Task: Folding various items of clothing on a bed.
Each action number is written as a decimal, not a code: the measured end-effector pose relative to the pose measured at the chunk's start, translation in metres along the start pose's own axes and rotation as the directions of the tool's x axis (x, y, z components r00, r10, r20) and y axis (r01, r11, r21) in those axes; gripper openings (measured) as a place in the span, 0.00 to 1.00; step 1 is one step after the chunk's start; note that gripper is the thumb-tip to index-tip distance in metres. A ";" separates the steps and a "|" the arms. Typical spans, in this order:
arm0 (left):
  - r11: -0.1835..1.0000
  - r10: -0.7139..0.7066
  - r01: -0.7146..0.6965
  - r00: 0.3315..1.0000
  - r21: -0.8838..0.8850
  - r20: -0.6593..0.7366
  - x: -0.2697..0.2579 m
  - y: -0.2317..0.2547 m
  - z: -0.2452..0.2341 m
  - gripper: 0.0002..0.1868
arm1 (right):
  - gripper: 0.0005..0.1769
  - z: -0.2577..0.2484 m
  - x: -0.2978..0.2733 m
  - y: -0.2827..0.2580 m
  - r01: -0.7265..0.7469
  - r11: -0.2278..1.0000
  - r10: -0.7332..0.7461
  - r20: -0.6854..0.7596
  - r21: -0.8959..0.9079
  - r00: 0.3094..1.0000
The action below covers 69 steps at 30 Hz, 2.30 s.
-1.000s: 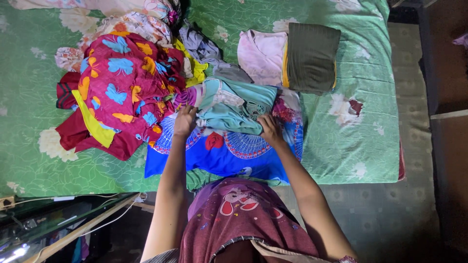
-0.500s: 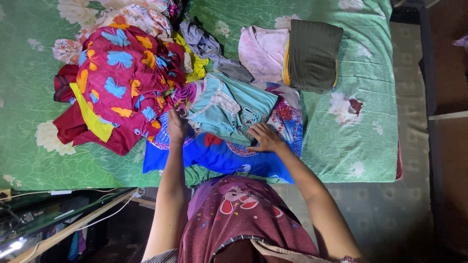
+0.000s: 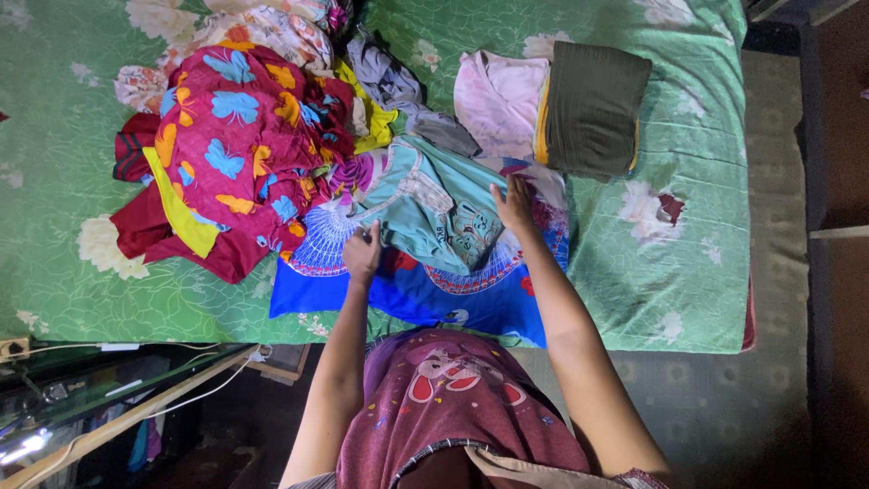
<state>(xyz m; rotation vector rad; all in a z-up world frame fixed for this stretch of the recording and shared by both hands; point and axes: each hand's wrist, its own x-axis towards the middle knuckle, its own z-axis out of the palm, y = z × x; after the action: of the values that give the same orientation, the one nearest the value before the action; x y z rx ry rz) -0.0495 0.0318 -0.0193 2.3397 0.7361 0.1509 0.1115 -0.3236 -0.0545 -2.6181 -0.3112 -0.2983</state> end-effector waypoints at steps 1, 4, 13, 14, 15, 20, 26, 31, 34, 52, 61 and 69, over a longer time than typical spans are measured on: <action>1.000 -0.002 0.002 1.000 -0.001 -0.001 -0.002 0.008 -0.001 0.33 | 0.35 0.008 0.000 0.011 0.002 1.000 -0.002 0.001 0.000 1.000; 0.996 -0.025 0.027 0.999 -0.083 0.026 -0.006 0.022 0.000 0.33 | 0.33 0.019 -0.002 0.028 -0.142 0.989 0.132 0.167 0.049 0.977; 0.954 0.059 -0.051 0.998 -0.296 0.020 0.047 0.024 0.029 0.27 | 0.33 0.024 -0.017 0.063 -0.328 0.919 0.234 0.368 0.219 0.900; 0.938 0.118 -0.115 0.993 -0.328 -0.010 0.059 0.027 0.026 0.27 | 0.33 0.025 -0.022 0.065 -0.391 0.889 0.247 0.471 0.237 0.847; 0.917 0.175 -0.179 0.984 -0.358 -0.043 0.072 0.030 0.022 0.27 | 0.34 0.026 -0.026 0.067 -0.452 0.856 0.249 0.569 0.249 0.784; 0.902 0.198 -0.228 0.973 -0.367 -0.118 0.117 0.033 0.018 0.25 | 0.36 -0.005 -0.052 0.003 -0.589 0.777 0.139 0.851 0.223 0.506; 0.964 0.069 -0.105 0.986 -0.246 -0.150 0.119 -0.032 0.055 0.28 | 0.45 0.009 -0.043 -0.019 -0.740 0.655 0.277 0.863 0.152 0.422; 0.948 -0.151 0.139 0.988 -0.286 -0.020 0.072 -0.026 0.032 0.32 | 0.49 0.064 -0.041 -0.006 -0.682 0.731 0.520 0.616 0.037 0.591; 0.953 -0.156 0.170 0.985 -0.251 0.075 0.060 -0.026 0.032 0.36 | 0.51 0.048 -0.037 -0.030 -0.607 0.793 0.569 0.414 -0.049 0.710; 0.967 0.146 -0.149 0.989 -0.206 -0.032 0.060 -0.040 0.028 0.18 | 0.32 0.018 -0.124 -0.075 -0.331 0.932 0.313 0.133 0.148 0.940; 0.939 0.220 -0.273 0.945 -0.208 -0.243 -0.002 -0.035 -0.036 0.13 | 0.21 -0.036 -0.138 -0.128 -0.337 0.934 0.326 0.105 0.115 0.940; 0.934 0.094 -0.095 0.995 -0.343 -0.021 -0.033 -0.028 -0.033 0.13 | 0.14 0.004 -0.140 -0.117 -0.223 0.931 0.239 -0.021 0.289 0.971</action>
<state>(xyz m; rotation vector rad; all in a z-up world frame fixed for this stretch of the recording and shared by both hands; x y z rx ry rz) -0.1000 0.0497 -0.0083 2.0394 0.5481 0.3022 -0.0529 -0.2448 -0.0441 -2.3272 -0.0212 -0.2263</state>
